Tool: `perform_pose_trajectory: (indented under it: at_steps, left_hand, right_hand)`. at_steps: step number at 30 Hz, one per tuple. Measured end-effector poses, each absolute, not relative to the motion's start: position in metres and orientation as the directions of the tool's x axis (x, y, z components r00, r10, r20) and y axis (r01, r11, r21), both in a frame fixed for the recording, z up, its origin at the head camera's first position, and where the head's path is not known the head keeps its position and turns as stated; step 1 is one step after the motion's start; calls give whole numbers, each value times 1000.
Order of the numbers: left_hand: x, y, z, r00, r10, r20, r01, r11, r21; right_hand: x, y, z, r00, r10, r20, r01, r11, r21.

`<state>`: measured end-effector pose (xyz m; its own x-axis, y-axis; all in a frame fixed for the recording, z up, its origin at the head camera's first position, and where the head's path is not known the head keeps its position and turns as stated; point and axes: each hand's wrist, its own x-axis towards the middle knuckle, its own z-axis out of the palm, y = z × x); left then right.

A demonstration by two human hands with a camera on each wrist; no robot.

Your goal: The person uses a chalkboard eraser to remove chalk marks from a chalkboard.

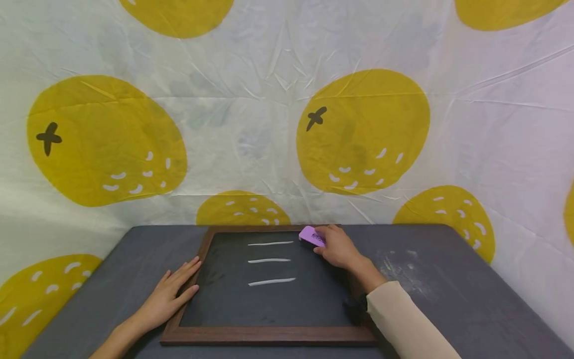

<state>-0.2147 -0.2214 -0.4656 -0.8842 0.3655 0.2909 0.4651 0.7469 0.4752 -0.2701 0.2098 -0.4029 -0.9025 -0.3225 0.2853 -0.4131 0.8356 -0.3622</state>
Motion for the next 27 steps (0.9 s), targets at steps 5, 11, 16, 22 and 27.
perform_pose_trajectory:
  at_steps: [5, 11, 16, 22, 27]
  left_hand:
    - [-216, -222, -466, -887, 365, 283, 460, 750, 475]
    - [-217, -221, -464, -881, 370, 295, 471, 744, 474]
    - [-216, -221, -463, -877, 369, 308, 478, 737, 477]
    - [-216, -225, -466, -878, 375, 298, 477, 739, 476]
    - [-215, -227, -468, -876, 377, 300, 480, 737, 476]
  right_hand:
    - [-270, 208, -404, -895, -355, 271, -436, 825, -360]
    - [-266, 208, -399, -919, -333, 212, -388, 862, -326]
    - [-267, 207, -400, -909, -353, 222, -406, 868, -285]
    - [-271, 204, -402, -882, -380, 279, -453, 848, -275]
    - [-273, 197, -403, -887, -367, 282, -444, 847, -293]
